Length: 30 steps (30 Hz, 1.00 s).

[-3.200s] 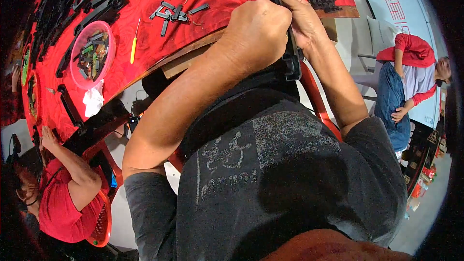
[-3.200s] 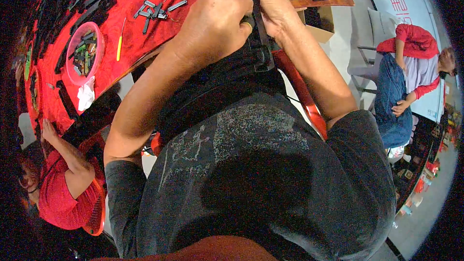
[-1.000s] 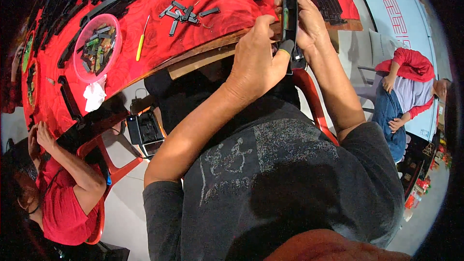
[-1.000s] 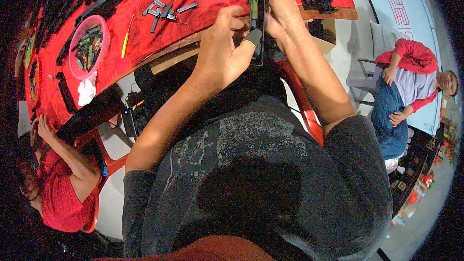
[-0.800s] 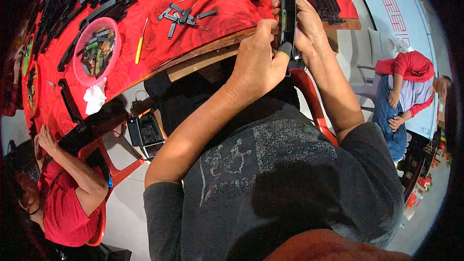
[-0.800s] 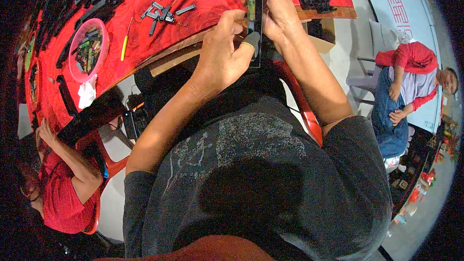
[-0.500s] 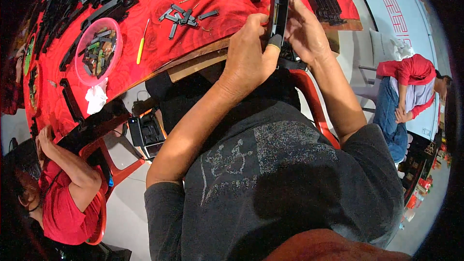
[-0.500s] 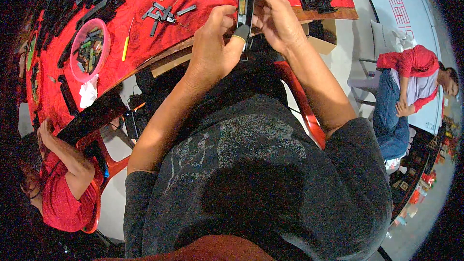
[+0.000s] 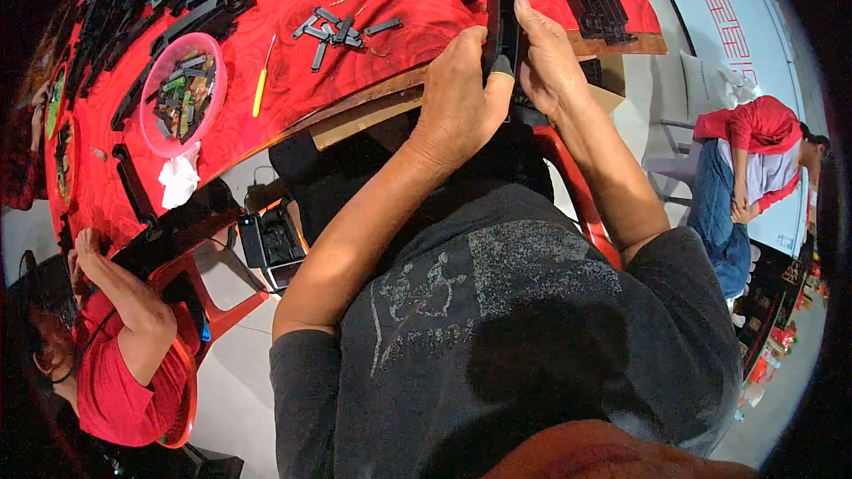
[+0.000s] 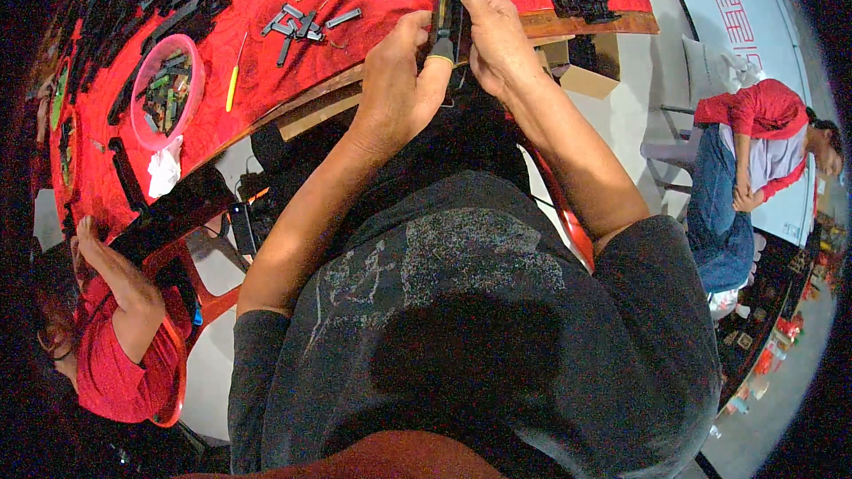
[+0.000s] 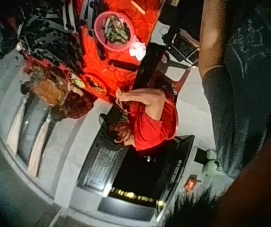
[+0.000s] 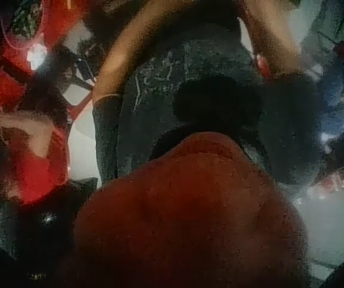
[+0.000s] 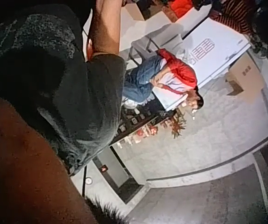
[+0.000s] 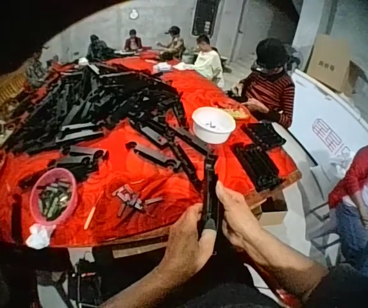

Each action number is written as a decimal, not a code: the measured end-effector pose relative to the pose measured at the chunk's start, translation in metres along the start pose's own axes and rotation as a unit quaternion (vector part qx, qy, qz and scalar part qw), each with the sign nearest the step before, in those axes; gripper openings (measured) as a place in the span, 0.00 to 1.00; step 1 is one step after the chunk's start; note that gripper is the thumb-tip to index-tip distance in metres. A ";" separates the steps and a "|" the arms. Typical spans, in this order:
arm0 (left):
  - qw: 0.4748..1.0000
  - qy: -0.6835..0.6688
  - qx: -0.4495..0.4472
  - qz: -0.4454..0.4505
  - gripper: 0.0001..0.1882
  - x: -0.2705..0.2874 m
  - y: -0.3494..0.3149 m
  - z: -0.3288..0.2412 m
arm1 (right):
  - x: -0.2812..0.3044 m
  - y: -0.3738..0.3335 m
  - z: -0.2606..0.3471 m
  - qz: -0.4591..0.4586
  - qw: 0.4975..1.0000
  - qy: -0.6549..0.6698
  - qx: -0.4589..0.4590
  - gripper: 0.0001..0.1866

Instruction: The person takes small components from a bowl and the table, fitting and assembling them into black plastic frame parts by hand.

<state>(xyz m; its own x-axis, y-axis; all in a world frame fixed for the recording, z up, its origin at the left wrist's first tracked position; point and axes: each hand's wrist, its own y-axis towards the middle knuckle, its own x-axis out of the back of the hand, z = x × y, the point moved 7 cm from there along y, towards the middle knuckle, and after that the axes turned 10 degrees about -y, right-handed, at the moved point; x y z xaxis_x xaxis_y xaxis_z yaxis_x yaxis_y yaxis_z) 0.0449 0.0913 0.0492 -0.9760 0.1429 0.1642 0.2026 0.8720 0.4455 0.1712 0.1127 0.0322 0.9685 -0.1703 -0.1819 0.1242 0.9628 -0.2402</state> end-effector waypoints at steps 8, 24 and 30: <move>0.999 -0.020 0.043 0.018 0.20 -0.005 0.004 0.012 | -0.003 0.011 -0.012 0.060 0.998 0.037 0.000 0.14; 0.981 0.127 -0.070 0.132 0.17 -0.008 0.045 -0.005 | 0.002 0.004 0.001 -0.004 0.998 -0.061 -0.002 0.14; 0.982 0.097 -0.130 0.095 0.10 -0.006 0.039 -0.014 | 0.017 0.007 -0.001 -0.026 0.995 -0.092 -0.040 0.14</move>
<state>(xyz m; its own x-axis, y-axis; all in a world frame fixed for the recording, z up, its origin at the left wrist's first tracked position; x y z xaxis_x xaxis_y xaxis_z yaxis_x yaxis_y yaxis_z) 0.0596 0.1174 0.0780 -0.8901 0.1775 0.4197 0.4178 0.6855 0.5963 0.1878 0.1160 0.0269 0.9854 -0.1701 0.0086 0.1639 0.9330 -0.3204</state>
